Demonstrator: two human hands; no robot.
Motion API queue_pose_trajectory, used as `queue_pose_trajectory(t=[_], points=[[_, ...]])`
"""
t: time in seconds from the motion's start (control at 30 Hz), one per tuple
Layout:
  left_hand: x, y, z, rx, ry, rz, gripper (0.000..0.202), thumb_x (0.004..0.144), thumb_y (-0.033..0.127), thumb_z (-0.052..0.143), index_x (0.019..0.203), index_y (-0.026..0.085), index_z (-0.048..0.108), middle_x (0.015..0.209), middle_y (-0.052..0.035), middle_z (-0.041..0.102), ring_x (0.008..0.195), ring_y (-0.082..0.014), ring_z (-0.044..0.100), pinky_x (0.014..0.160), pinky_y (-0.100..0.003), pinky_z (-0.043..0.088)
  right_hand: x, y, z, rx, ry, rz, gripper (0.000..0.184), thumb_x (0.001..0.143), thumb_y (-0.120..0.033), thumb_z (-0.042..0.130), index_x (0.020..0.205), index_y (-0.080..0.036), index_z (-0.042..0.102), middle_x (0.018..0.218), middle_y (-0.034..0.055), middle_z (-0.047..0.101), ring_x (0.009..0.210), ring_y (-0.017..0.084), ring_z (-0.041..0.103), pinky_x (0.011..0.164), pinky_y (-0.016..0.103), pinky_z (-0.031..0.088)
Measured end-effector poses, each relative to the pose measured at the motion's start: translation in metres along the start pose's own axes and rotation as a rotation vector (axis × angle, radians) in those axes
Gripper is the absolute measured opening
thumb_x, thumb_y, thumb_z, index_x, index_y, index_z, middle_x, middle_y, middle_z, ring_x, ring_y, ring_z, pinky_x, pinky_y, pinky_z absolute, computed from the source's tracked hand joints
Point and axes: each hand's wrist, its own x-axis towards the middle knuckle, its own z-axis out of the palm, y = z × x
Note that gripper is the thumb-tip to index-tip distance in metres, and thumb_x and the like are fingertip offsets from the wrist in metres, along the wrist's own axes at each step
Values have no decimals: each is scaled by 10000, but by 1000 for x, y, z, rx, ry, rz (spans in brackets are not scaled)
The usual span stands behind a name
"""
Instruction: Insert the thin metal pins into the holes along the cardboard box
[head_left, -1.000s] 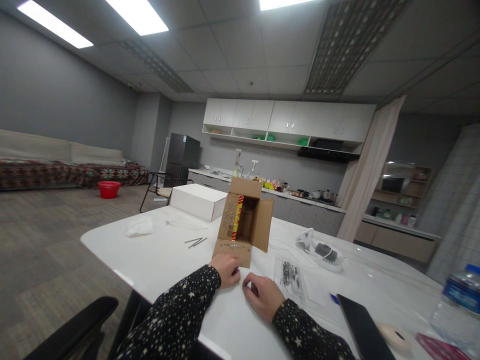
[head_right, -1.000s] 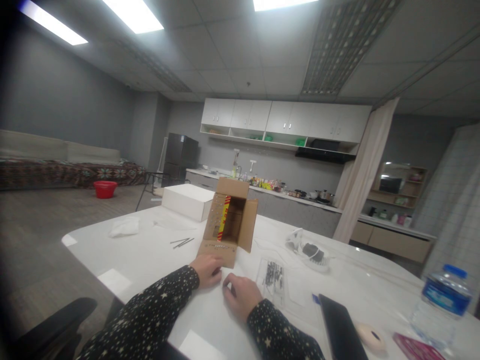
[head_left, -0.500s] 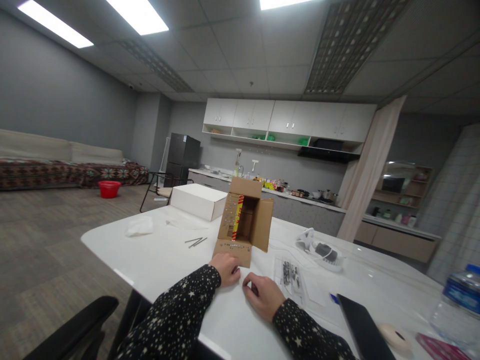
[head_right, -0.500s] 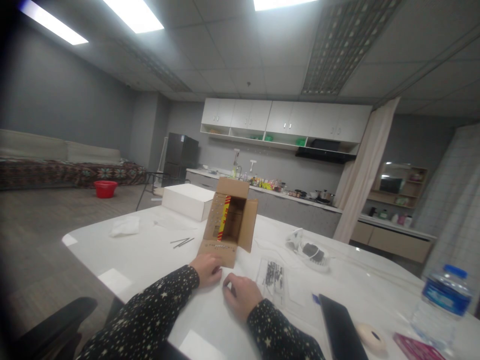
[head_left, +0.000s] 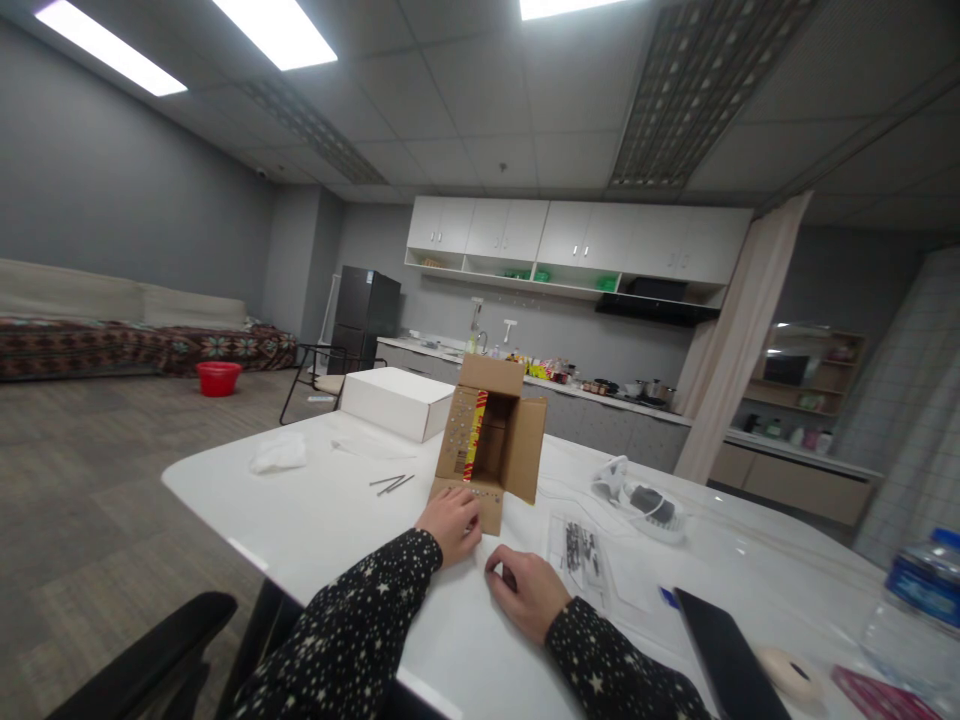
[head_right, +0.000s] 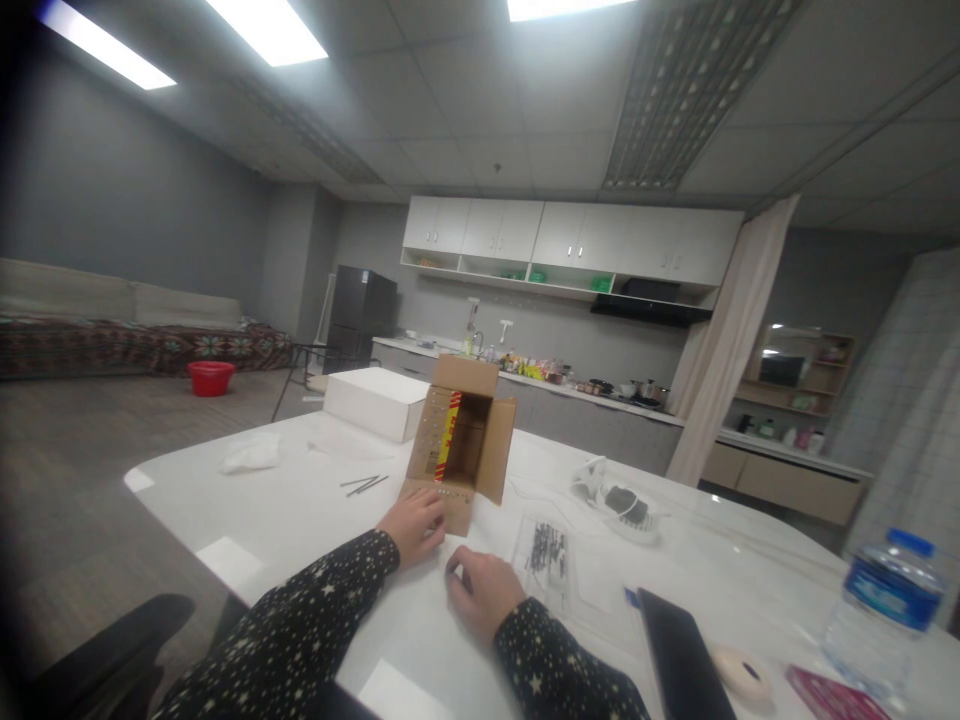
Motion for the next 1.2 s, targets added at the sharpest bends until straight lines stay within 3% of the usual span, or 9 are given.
queue_pose_trajectory(t=[0.23,0.47,0.77,1.2], points=[[1,-2,-1,-51,46,-28,111,799,187,467,879,179,544,1114,-78,591,1039,-217,535,915,-377,422,-1,1,2,-25,-13,12,146,815,-211,475,879,-211,606,606,-31,580,561,106,479,572,201,285],[1,-5,2,-76,-37,-98,220,816,207,469,1016,178,557,1315,-98,527,1223,-231,468,1049,-399,352,0,1,2,-26,-8,10,151,829,-227,467,883,-215,607,613,-29,589,569,108,490,574,205,286],[2,-7,6,-60,-82,-131,285,849,235,448,1105,160,548,1310,-114,538,1243,-233,462,1060,-397,344,0,-1,0,-7,-8,16,156,821,-228,468,877,-214,613,616,-29,593,567,107,487,571,201,290],[0,-8,8,-49,-61,-131,255,850,232,446,1072,170,555,1252,-106,562,1172,-240,497,1013,-405,365,-1,-2,-1,-34,-15,24,167,833,-230,465,887,-206,621,610,-24,593,569,115,496,576,213,285]])
